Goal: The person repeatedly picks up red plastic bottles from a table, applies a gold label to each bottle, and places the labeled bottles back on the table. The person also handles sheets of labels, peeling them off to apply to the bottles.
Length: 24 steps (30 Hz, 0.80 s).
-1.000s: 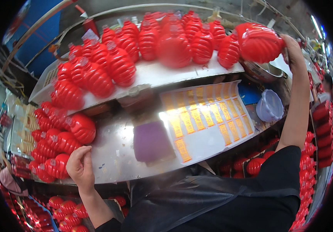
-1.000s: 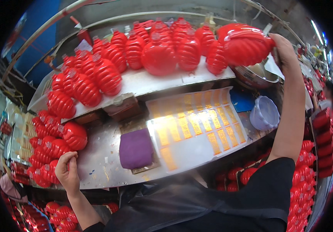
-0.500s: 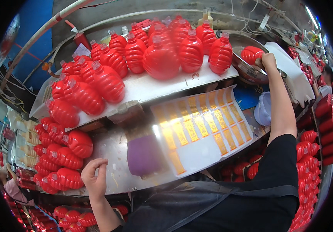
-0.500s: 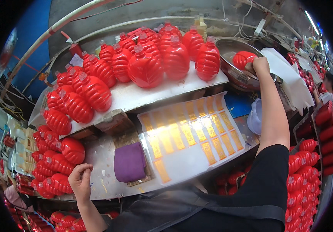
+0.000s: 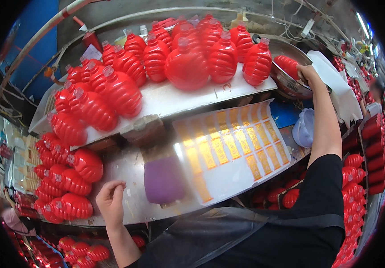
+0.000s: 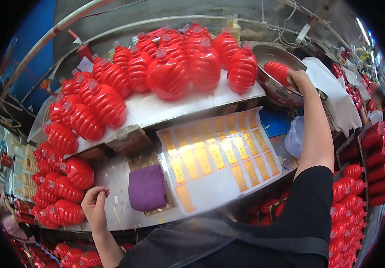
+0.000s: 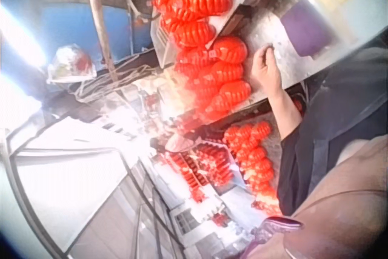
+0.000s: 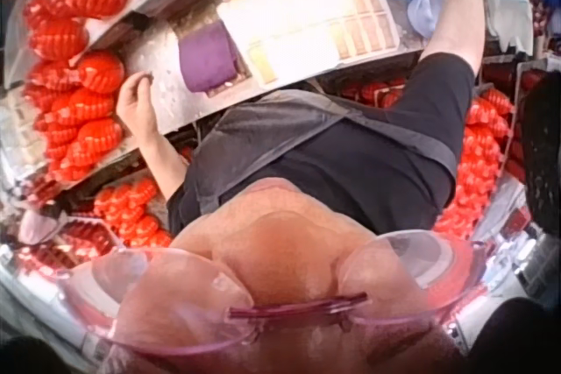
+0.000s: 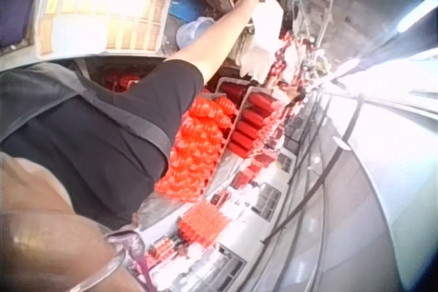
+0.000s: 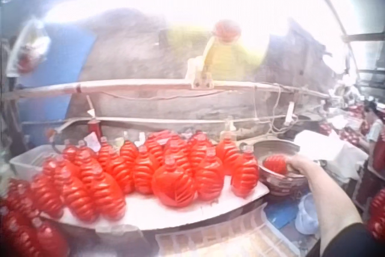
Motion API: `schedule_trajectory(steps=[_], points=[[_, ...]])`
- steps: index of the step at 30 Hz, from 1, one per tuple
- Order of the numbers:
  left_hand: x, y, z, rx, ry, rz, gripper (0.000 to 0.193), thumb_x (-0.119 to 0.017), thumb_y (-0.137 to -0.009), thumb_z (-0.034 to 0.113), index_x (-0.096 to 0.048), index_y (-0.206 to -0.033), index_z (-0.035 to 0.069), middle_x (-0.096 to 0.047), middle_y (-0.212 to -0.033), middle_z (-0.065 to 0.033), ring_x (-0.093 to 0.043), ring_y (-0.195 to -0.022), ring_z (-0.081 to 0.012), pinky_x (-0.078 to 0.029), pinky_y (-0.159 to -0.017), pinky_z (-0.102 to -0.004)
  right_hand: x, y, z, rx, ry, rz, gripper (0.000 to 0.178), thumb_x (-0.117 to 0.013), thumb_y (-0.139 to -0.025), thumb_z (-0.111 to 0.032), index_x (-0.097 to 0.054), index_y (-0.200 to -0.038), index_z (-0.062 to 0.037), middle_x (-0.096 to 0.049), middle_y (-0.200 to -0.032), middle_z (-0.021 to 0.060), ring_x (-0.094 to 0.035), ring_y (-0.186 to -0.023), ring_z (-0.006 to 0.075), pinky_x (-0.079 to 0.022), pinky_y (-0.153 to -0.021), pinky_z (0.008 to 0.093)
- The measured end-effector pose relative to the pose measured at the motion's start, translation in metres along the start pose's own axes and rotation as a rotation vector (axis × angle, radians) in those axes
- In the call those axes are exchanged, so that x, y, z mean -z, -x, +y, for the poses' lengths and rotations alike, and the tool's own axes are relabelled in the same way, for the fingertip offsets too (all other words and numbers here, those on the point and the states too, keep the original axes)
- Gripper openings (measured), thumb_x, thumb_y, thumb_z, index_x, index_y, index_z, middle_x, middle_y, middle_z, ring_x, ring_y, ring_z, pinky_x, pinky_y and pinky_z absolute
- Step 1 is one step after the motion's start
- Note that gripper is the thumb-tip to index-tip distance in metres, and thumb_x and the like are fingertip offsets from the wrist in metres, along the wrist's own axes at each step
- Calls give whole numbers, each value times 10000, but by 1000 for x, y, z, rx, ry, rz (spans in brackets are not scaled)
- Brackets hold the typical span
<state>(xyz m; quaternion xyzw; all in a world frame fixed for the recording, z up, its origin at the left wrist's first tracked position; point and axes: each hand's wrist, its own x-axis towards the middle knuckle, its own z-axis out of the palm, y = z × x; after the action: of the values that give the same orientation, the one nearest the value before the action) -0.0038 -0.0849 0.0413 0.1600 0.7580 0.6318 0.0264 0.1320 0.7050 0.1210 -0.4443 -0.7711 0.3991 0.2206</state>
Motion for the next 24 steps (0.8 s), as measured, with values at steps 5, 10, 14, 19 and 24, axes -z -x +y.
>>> schedule_trajectory(steps=[5,10,14,19,24], points=[[-10,1,15,-129,-222,-159,81,-645,-957,-39,-712,-1004,-41,-721,-949,-79,-680,-889,-140,-541,-829,-268,20,-16,18,-131,-399,260,286,-681,-883,-269,-647,-666,-85,-607,-602,38,-554,-476,164,-385,-473,332],[-20,-8,29,-237,-262,-209,104,-694,-881,-59,-739,-972,-34,-752,-934,-130,-714,-835,-204,-554,-778,-299,78,-3,-17,245,383,419,490,-655,-919,-454,-724,-948,30,-713,-775,66,-677,-671,236,-504,-622,381],[-39,-22,43,-407,-217,-275,189,-700,-854,-51,-739,-1035,-10,-734,-1119,-152,-710,-916,-213,-563,-798,-305,90,80,-82,280,95,293,409,-663,-987,-438,-703,-1083,-42,-653,-765,21,-585,-641,100,-455,-588,279],[-81,-34,67,-695,-346,-271,418,-752,-802,-23,-727,-1211,63,-631,-1363,-157,-654,-1181,-304,-535,-981,-379,16,218,-167,562,226,-129,368,-633,-1026,-433,-679,-1132,-83,-651,-849,27,-586,-729,69,-472,-634,243],[-118,-18,81,-906,-434,-200,707,-863,-693,82,-665,-1369,125,-580,-1428,-194,-588,-1273,-385,-495,-1061,-445,-135,303,-202,756,203,-689,293,-600,-1044,-396,-649,-1042,-107,-616,-828,-7,-581,-676,51,-456,-590,212]])
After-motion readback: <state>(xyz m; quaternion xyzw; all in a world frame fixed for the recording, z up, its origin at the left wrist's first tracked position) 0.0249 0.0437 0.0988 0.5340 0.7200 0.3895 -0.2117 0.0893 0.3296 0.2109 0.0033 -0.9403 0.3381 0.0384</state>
